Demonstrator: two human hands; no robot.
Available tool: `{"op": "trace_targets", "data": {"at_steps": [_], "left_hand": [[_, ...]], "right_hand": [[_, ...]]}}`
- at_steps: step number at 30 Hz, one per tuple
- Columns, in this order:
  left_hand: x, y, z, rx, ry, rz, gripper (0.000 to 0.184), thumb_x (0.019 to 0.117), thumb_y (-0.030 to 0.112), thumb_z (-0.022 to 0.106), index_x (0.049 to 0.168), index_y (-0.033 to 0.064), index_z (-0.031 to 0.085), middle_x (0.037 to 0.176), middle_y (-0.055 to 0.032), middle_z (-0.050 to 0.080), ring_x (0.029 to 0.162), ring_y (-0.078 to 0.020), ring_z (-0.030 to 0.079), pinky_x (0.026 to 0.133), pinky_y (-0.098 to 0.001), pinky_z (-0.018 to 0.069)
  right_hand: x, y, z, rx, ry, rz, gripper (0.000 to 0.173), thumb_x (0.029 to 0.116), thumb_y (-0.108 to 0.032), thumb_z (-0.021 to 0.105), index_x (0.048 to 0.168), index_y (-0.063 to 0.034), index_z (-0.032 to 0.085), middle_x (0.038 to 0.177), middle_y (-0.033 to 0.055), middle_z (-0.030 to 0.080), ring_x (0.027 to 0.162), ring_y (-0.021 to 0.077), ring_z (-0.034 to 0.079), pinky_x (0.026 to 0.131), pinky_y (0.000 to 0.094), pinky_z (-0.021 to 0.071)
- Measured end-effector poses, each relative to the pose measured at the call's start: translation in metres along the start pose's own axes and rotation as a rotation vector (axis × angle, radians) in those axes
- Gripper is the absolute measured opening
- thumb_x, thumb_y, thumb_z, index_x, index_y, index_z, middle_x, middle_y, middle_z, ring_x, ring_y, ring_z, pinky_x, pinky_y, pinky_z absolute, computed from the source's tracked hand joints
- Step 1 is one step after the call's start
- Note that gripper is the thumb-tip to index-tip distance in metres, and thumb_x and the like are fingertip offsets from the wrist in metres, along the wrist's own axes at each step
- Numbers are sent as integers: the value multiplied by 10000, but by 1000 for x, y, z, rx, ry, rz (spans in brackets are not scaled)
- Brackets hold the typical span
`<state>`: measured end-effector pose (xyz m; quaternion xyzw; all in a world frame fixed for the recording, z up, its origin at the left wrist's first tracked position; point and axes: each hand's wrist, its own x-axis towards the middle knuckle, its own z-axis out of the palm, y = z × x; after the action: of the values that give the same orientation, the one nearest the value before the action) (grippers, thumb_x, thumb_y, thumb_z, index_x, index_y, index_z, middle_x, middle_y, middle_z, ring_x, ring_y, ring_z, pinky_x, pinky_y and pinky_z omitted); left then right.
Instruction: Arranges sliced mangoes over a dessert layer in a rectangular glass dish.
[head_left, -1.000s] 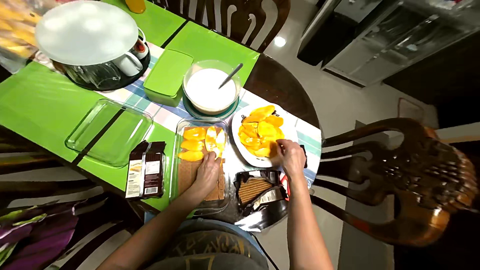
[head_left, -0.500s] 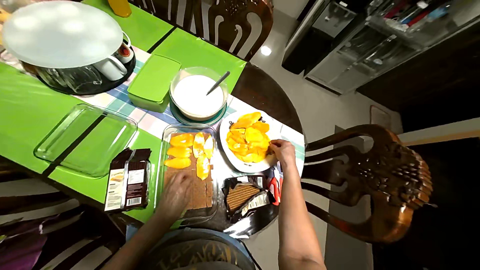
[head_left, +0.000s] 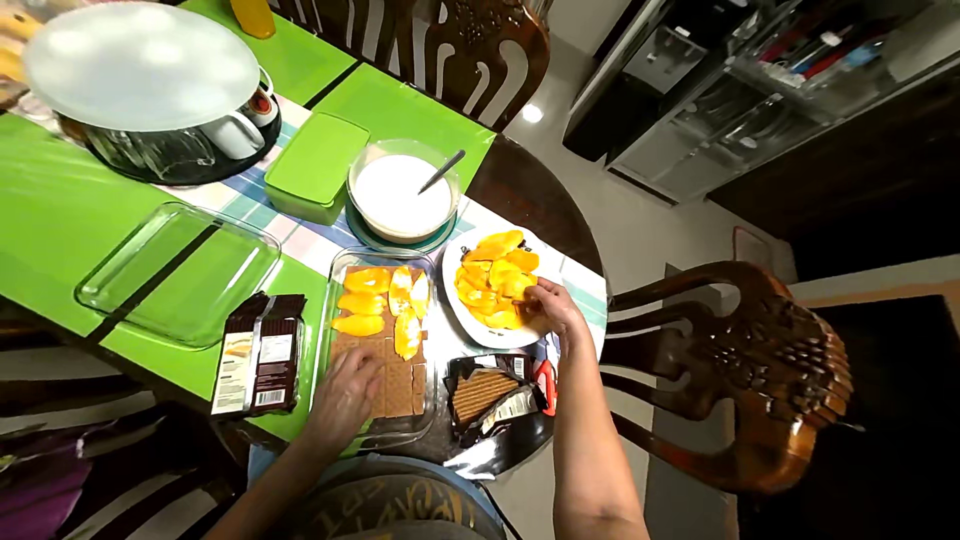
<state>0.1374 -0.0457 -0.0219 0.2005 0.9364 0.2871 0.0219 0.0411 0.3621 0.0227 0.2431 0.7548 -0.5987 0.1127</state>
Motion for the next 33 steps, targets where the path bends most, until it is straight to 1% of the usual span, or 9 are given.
{"op": "trace_targets", "data": {"at_steps": [4, 8, 12, 16, 20, 23, 28, 31, 33], "left_hand": [[-2, -1, -1, -2, -2, -5, 193, 935, 145, 672, 1082, 70, 770, 1170, -154, 694, 1091, -373, 662, 929, -514, 553], [2, -1, -1, -6, -20, -13, 192, 957, 171, 659, 1084, 81, 771, 1172, -146, 693, 1100, -351, 664, 934, -498, 555], [24, 15, -11, -232, -129, -56, 264, 1008, 230, 612, 1165, 66, 747, 1275, -144, 666, 1182, -278, 643, 1027, -428, 521], [44, 15, -29, -499, -163, -248, 301, 1017, 239, 609, 1236, 63, 717, 1275, -136, 647, 1029, -157, 678, 920, -282, 562], [39, -22, -44, -415, 3, -407, 273, 1028, 171, 581, 1233, 50, 714, 1311, -146, 646, 1084, -197, 678, 947, -332, 563], [27, -39, -48, -347, 15, -445, 266, 1025, 157, 582, 1230, 52, 714, 1278, -142, 654, 1049, -191, 678, 933, -332, 563], [21, -32, -24, -346, -162, -355, 294, 1009, 118, 563, 1253, 43, 710, 1289, -160, 658, 1147, -224, 657, 1026, -341, 518], [24, -22, -7, -279, -207, -284, 289, 979, 99, 614, 1239, 11, 705, 1300, -185, 643, 1213, -283, 620, 1078, -385, 479], [25, -18, 0, -204, -233, -249, 296, 975, 101, 622, 1246, 17, 706, 1343, -183, 620, 1288, -317, 567, 1127, -416, 433]], "right_hand": [[4, 7, 1, 257, -73, 52, 261, 1080, -132, 413, 1220, -14, 600, 924, 98, 679, 740, 158, 670, 635, 297, 575], [3, 16, 7, 554, -183, 10, 287, 1057, -145, 364, 1220, -68, 587, 962, 92, 693, 752, 137, 675, 633, 264, 577], [-16, 4, 31, 615, -350, -72, 270, 994, -172, 469, 1204, -71, 605, 979, 87, 708, 787, 133, 702, 663, 261, 605], [-48, -15, 96, 431, -512, -36, 284, 989, -57, 482, 1244, -15, 600, 1040, 114, 718, 853, 189, 724, 739, 357, 635], [-73, -17, 175, 118, -581, 73, 306, 1000, -30, 548, 1297, 42, 570, 1117, 156, 688, 894, 220, 721, 765, 382, 634], [-74, 2, 217, -64, -557, 115, 331, 980, -28, 576, 1305, 35, 573, 1090, 159, 677, 856, 202, 718, 743, 362, 631], [-76, 11, 239, -367, -444, -4, 345, 963, -58, 585, 1306, -15, 593, 1097, 124, 696, 829, 176, 729, 775, 354, 632], [-85, 6, 231, -632, -333, -170, 330, 963, -85, 602, 1288, -34, 636, 1152, 135, 704, 1037, 244, 695, 942, 427, 555], [-90, -2, 214, -697, -274, -220, 294, 983, -125, 595, 1257, -35, 651, 1139, 133, 704, 1041, 255, 690, 946, 439, 550]]}}
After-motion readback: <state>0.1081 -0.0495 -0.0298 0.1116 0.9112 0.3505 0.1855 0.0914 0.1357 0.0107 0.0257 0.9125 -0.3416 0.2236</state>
